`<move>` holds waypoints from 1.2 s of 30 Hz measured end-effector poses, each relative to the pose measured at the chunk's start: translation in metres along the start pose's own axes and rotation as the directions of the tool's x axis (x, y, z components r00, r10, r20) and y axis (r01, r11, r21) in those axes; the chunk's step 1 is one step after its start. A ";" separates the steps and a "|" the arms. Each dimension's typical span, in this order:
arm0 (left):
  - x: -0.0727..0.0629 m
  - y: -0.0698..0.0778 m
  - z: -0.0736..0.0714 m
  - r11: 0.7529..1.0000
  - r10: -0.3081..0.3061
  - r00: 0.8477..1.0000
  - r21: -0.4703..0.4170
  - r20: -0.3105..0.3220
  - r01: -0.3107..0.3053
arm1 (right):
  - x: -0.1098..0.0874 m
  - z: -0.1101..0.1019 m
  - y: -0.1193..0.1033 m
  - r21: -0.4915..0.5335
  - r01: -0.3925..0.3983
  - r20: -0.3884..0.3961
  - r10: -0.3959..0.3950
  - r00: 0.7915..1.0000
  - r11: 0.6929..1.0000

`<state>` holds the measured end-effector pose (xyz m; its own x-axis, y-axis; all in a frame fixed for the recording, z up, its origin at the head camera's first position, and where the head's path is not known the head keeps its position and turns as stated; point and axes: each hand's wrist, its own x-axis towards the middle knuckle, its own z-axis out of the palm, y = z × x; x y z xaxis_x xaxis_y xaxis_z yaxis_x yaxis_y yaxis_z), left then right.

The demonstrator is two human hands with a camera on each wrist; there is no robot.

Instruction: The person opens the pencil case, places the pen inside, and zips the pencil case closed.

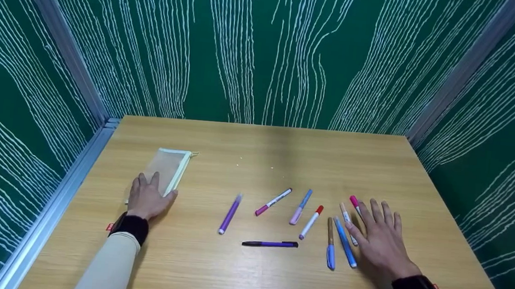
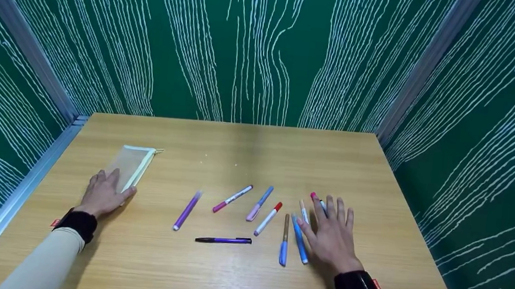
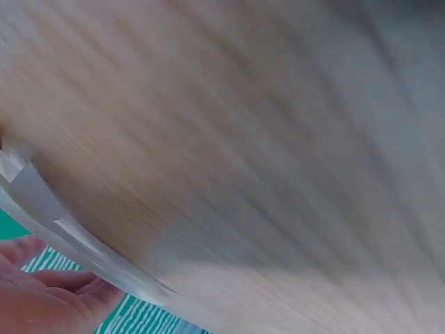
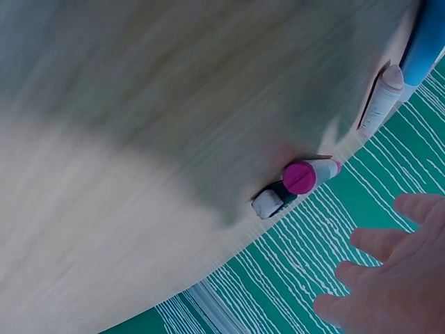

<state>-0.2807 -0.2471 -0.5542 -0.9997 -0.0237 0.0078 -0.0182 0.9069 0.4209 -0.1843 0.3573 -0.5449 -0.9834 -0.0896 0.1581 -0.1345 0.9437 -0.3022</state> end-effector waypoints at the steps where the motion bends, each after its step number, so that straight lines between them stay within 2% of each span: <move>1: -0.001 0.000 0.000 1.000 0.000 1.000 0.001 0.002 0.000 | 0.000 0.000 0.000 -0.002 -0.002 0.000 0.002 1.000 1.000; 9: -0.009 0.005 -0.001 1.000 0.008 1.000 0.011 -0.004 -0.008 | 0.001 0.000 -0.002 -0.018 -0.006 0.014 0.006 1.000 1.000; 20: -0.026 0.020 0.003 1.000 0.014 0.999 0.014 0.039 -0.015 | 0.000 0.003 -0.004 0.002 0.010 -0.007 -0.010 1.000 1.000; 29: -0.047 0.035 0.007 0.997 0.044 0.998 0.056 0.048 -0.046 | 0.001 0.005 -0.005 0.000 0.028 -0.023 -0.028 0.999 1.000; 36: -0.065 0.052 0.012 0.995 0.045 0.998 0.085 0.036 -0.048 | 0.003 0.005 -0.006 -0.009 0.024 -0.012 -0.024 1.000 1.000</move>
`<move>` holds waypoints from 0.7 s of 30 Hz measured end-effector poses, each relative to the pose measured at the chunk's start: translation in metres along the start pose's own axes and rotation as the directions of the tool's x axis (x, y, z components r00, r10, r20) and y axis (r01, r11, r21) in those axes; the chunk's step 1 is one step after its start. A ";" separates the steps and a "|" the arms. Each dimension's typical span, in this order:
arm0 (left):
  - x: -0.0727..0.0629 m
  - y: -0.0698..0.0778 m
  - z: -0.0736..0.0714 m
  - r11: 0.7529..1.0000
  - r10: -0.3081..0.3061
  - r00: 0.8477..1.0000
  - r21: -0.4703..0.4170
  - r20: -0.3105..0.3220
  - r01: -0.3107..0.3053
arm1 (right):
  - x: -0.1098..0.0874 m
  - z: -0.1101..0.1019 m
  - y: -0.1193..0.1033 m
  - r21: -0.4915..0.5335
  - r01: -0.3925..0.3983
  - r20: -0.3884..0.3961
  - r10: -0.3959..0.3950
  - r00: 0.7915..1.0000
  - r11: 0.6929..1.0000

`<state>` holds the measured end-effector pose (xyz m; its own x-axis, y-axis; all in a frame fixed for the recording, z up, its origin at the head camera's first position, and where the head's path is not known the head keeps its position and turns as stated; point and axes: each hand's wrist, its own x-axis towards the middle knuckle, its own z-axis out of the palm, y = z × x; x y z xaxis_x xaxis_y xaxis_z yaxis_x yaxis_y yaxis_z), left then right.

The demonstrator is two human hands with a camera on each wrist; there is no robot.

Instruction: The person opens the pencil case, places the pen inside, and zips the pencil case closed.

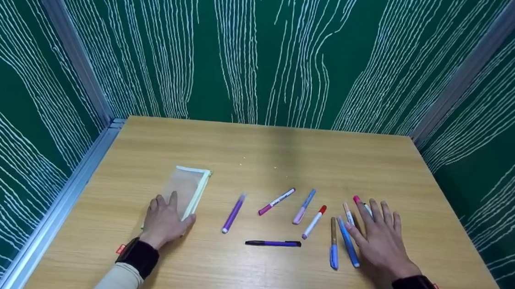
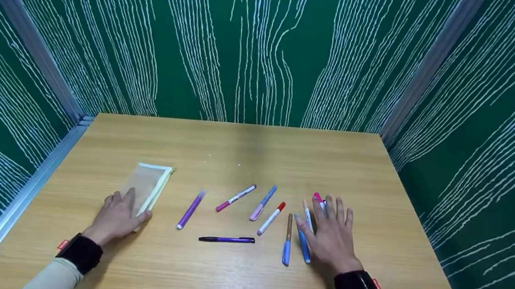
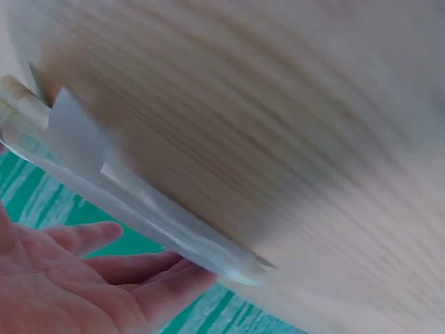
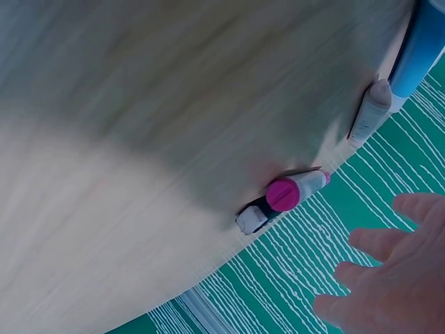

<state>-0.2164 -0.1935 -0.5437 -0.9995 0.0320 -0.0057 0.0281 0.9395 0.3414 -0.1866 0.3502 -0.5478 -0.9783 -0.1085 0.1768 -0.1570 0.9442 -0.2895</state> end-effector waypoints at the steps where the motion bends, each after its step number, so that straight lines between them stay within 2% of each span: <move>1: -0.002 0.003 0.001 1.000 0.000 1.000 0.006 -0.003 0.000 | 0.000 0.000 0.000 -0.003 0.001 0.001 -0.001 1.000 1.000; 10: -0.024 0.023 0.009 0.994 0.036 0.999 0.102 -0.031 -0.033 | 0.000 -0.001 -0.001 -0.001 0.000 0.015 0.000 1.000 1.000; 16: -0.037 0.036 0.010 0.986 0.026 1.000 0.163 -0.010 -0.024 | 0.000 0.002 0.000 0.000 0.005 0.010 -0.005 1.000 1.000; 21: -0.046 0.046 0.012 0.978 0.025 0.999 0.206 -0.025 -0.019 | 0.000 0.003 0.001 0.004 0.028 -0.005 -0.028 1.000 1.000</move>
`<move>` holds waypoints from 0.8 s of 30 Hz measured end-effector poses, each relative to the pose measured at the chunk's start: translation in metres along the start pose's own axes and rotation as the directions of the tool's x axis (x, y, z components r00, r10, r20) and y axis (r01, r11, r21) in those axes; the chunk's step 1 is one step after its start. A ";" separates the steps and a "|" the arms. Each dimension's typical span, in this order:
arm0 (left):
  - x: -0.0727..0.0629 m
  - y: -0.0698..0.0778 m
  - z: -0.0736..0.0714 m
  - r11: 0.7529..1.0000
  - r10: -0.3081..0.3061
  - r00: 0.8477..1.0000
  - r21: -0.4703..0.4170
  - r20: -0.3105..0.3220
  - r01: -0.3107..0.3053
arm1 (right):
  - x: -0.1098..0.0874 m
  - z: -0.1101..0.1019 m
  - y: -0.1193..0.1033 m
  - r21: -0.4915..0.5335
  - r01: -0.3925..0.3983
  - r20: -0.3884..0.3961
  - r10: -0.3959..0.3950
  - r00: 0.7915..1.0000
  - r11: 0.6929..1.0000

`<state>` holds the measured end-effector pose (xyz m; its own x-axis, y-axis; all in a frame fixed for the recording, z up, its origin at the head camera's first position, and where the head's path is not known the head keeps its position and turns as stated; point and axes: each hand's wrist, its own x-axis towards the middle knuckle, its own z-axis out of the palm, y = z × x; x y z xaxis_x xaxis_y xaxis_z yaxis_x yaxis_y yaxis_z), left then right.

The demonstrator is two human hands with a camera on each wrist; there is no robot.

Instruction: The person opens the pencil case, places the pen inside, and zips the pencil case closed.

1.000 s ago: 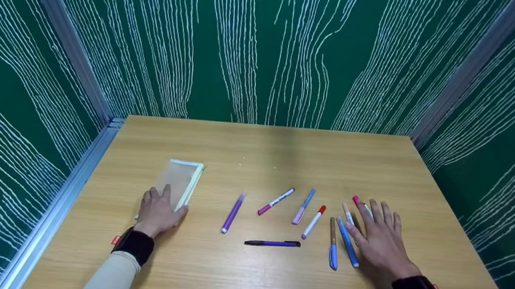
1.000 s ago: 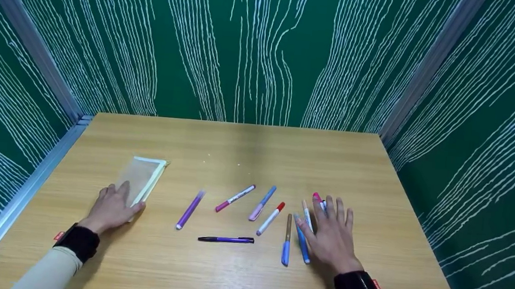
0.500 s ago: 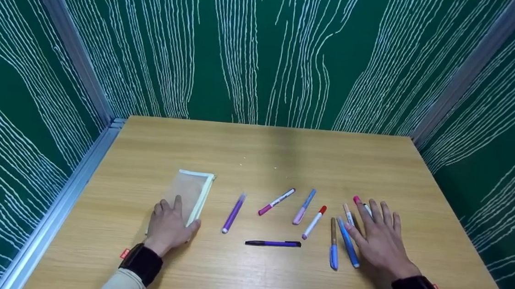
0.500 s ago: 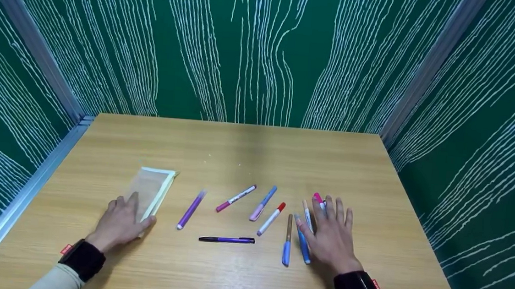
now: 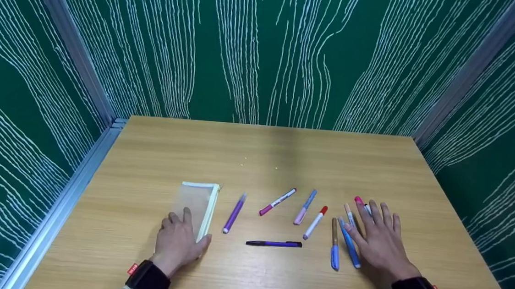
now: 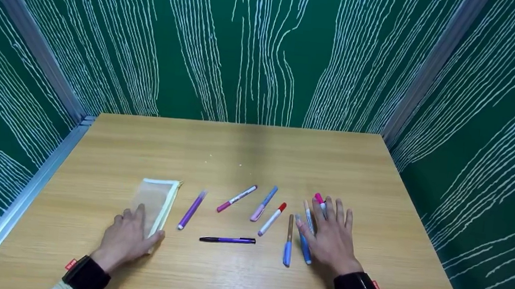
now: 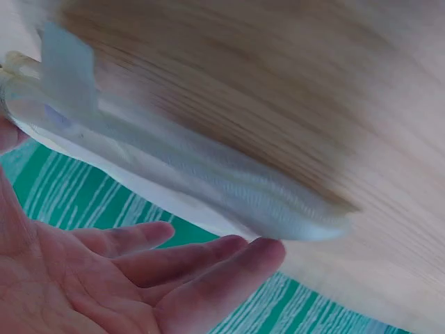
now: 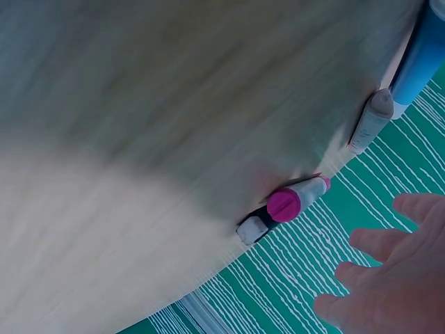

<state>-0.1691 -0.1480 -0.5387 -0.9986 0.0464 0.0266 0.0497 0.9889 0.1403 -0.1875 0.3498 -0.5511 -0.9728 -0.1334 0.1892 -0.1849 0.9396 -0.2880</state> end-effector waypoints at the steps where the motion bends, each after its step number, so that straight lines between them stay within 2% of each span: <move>1: -0.002 0.002 0.000 1.000 -0.001 1.000 0.007 -0.004 0.001 | 0.000 0.000 0.000 0.002 0.003 -0.001 -0.003 1.000 1.000; 14: -0.025 0.017 0.000 0.998 -0.013 1.000 0.064 0.019 0.012 | -0.001 -0.002 -0.002 -0.003 -0.027 0.032 0.027 0.999 1.000; 24: -0.035 0.025 0.001 0.997 0.031 0.999 0.076 -0.040 -0.027 | -0.001 -0.001 -0.002 -0.009 -0.020 0.023 0.021 1.000 1.000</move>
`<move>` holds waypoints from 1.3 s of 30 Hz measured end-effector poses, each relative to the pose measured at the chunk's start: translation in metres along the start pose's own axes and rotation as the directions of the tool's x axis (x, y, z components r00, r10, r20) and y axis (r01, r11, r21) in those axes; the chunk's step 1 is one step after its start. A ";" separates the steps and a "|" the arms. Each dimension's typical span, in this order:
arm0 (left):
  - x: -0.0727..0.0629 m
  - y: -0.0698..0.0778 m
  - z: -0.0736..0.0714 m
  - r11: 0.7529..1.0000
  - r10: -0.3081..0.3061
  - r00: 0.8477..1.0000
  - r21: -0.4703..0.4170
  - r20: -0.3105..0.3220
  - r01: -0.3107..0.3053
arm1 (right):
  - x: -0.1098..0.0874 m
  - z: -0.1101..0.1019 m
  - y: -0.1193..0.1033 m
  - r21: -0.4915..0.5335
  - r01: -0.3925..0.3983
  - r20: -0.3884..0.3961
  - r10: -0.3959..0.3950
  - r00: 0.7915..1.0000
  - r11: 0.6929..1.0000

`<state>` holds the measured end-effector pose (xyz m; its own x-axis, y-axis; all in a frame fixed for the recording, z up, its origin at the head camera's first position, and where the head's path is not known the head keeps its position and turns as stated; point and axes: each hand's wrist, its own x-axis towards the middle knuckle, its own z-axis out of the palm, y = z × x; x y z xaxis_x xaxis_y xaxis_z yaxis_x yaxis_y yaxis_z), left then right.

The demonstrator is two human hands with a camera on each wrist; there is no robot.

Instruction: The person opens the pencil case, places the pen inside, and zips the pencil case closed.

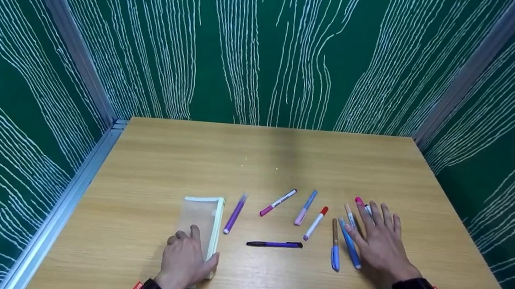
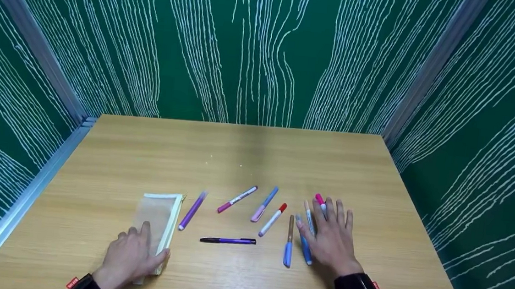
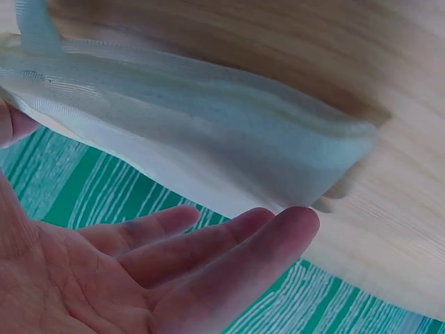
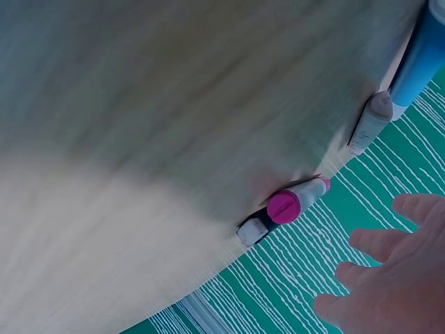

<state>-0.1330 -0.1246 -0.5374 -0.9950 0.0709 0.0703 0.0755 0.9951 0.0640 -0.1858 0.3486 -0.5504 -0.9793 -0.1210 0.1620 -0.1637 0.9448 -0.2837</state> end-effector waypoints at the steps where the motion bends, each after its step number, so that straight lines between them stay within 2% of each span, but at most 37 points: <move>1: -0.001 0.001 0.000 1.000 0.001 1.000 -0.004 -0.008 -0.001 | 0.000 0.000 0.000 0.000 0.002 -0.003 -0.002 1.000 1.000; 7: -0.005 0.004 0.000 1.000 0.005 0.998 -0.012 -0.058 -0.006 | -0.001 0.000 0.001 0.006 0.010 -0.019 -0.010 1.000 1.000; 12: -0.002 0.004 -0.001 1.000 0.002 0.998 0.013 -0.067 -0.001 | 0.000 0.001 0.001 0.001 0.002 -0.012 -0.002 1.000 1.000; 27: 0.020 0.003 0.005 1.000 -0.026 1.000 -0.005 0.012 0.026 | 0.000 0.000 0.000 -0.001 -0.004 -0.006 0.004 1.000 1.000; 39: 0.028 0.001 0.008 0.998 -0.039 0.997 -0.061 -0.067 0.034 | 0.000 0.003 0.001 0.045 0.008 -0.028 -0.007 1.000 0.999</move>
<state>-0.1611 -0.1213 -0.5436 -0.9905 0.0277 0.1345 0.0450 0.9909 0.1271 -0.1859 0.3493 -0.5533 -0.9746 -0.1186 0.1901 -0.1764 0.9292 -0.3246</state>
